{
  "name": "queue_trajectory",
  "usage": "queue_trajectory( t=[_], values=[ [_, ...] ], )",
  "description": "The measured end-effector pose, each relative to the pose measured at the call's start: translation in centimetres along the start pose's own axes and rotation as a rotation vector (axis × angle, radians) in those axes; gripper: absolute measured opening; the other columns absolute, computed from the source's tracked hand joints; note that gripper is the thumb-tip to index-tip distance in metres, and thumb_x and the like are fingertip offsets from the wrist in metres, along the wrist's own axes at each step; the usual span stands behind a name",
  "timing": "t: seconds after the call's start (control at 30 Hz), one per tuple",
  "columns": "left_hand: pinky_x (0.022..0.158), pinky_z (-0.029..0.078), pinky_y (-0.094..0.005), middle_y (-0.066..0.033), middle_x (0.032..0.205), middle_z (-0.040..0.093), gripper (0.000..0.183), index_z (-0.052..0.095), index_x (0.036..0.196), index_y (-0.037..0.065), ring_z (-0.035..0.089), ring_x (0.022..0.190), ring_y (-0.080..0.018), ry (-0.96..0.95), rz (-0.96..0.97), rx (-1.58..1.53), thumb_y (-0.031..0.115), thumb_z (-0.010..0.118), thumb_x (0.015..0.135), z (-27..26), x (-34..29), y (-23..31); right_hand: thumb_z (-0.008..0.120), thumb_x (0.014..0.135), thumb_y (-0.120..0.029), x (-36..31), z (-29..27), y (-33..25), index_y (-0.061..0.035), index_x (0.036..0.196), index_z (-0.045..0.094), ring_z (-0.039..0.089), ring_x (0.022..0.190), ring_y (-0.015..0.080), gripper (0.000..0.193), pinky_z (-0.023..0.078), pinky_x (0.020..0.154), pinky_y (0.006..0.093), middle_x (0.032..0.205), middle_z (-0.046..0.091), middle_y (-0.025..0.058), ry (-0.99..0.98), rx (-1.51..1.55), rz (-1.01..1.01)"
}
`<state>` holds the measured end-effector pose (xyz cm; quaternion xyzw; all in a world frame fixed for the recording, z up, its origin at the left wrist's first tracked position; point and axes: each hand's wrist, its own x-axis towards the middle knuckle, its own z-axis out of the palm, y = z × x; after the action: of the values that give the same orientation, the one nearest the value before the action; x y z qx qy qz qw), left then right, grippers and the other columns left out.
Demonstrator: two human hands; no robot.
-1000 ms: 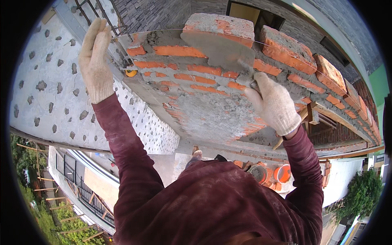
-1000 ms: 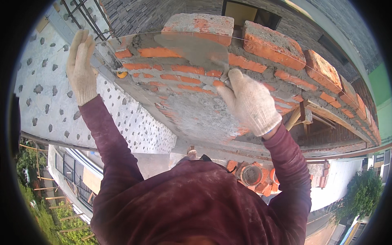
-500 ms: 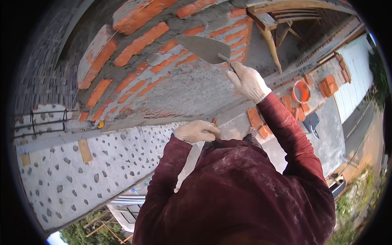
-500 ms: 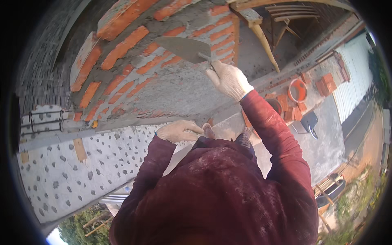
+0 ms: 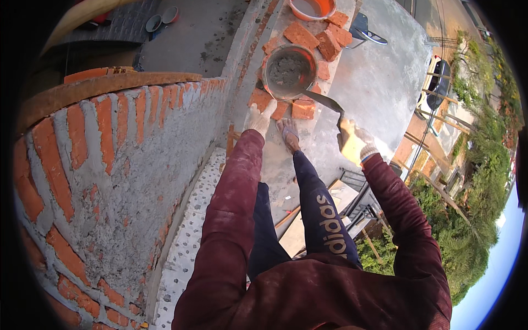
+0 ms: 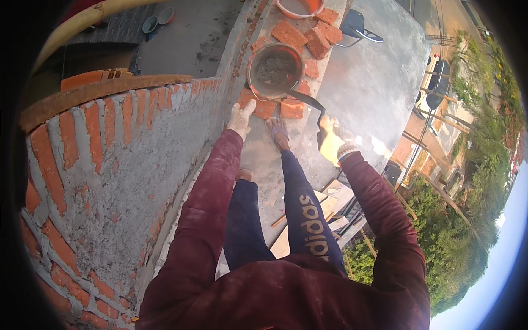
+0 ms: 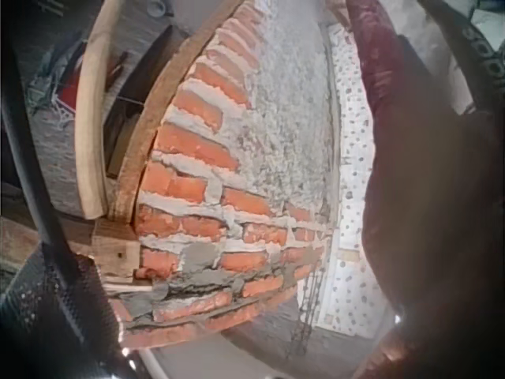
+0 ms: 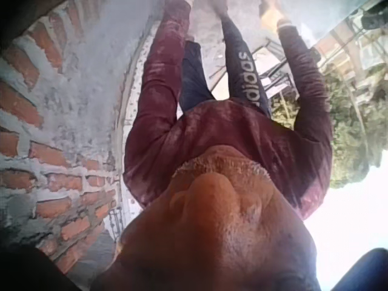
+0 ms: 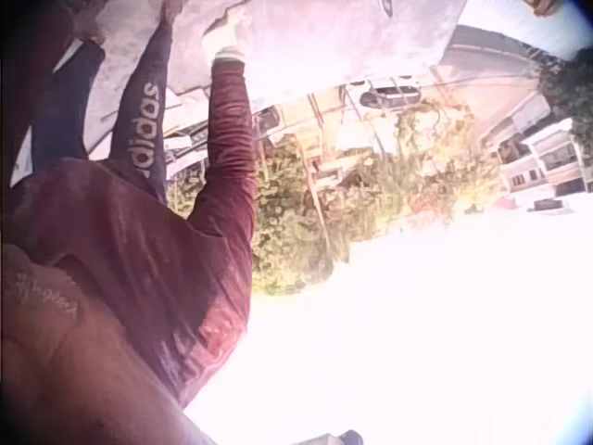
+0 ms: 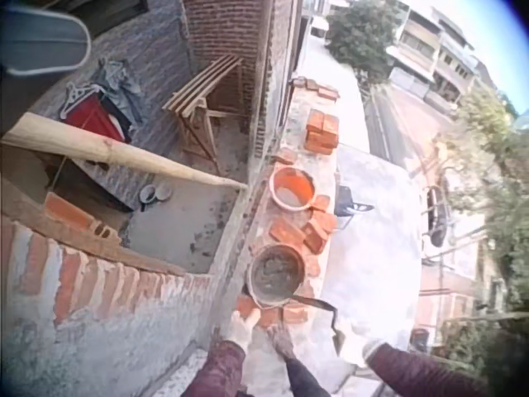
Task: The person scoops mortar from a bucket with a trowel and spreads it on a brick wall. They place bricks onto the mortar, tap them into position, and use a tape measure to check alignment. The person repeats this process to build up the wall layer by layer.
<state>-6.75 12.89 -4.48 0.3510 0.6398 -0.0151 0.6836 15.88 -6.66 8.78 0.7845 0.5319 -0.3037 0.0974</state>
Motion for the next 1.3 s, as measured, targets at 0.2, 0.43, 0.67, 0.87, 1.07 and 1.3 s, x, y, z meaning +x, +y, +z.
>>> queue_trajectory(
  t=[0.2,0.43,0.67,0.87,1.07,1.3],
  values=[
    [0.09,0.05,-0.0414,-0.0176,0.129,0.061,0.081,0.049,0.145,-0.002,0.062,0.104,-0.0286,0.182,0.111,-0.018,0.053,0.075,0.092,7.4,14.8,-1.0,0.063,0.092,-0.012,23.6,3.7,0.9,-0.0003,0.107,0.075,0.076,0.089,0.0351,0.022,0.062,0.075,0.0453,0.103,0.075,0.0188,-0.005,-0.533,-0.027],
    [0.077,0.048,-0.0408,-0.0102,0.089,0.059,0.048,0.058,0.101,0.001,0.059,0.084,-0.0236,0.174,0.469,0.032,0.048,0.066,0.102,6.4,21.5,-6.8,0.064,0.094,-0.01,28.1,15.9,3.5,-0.0038,0.105,0.077,0.077,0.1,0.0322,0.018,0.062,0.079,0.044,0.102,0.078,0.0166,-0.121,-0.41,0.015],
    [0.061,0.042,-0.0334,0.0005,0.07,0.044,0.043,0.054,0.086,0.005,0.045,0.066,-0.0111,-0.056,0.558,0.105,0.043,0.066,0.104,3.4,16.7,-3.0,0.063,0.094,-0.011,21.4,7.1,3.3,0.0019,0.112,0.061,0.077,0.089,0.0355,0.022,0.062,0.07,0.0433,0.097,0.073,0.0214,-0.008,-0.186,0.016],
    [0.062,0.042,-0.0314,0.0026,0.075,0.05,0.035,0.058,0.091,0.006,0.048,0.069,-0.01,-0.178,0.466,0.279,0.038,0.065,0.103,-5.5,1.5,5.3,0.063,0.091,-0.007,13.4,1.6,-4.1,0.0024,0.114,0.059,0.076,0.091,0.0372,0.025,0.061,0.071,0.0446,0.098,0.072,0.0214,-0.196,-0.134,-0.344],
    [0.064,0.042,-0.0322,0.0013,0.076,0.048,0.039,0.055,0.088,0.005,0.046,0.072,-0.0112,-0.018,0.417,0.412,0.039,0.063,0.104,-14.5,-18.2,10.5,0.07,0.085,-0.013,4.3,-13.6,-14.0,0.0031,0.109,0.058,0.076,0.08,0.0305,0.032,0.059,0.063,0.0381,0.086,0.069,0.0146,0.011,-0.268,-0.388],
    [0.072,0.045,-0.0371,-0.0059,0.082,0.054,0.048,0.058,0.098,0.002,0.051,0.077,-0.0171,0.315,0.486,0.312,0.05,0.058,0.105,-22.4,-37.6,9.5,0.067,0.087,-0.021,-5.3,-20.5,-22.0,0.0021,0.105,0.058,0.075,0.073,0.0366,0.031,0.058,0.057,0.0469,0.085,0.071,0.0194,-0.114,-0.311,-0.911]
  ],
)
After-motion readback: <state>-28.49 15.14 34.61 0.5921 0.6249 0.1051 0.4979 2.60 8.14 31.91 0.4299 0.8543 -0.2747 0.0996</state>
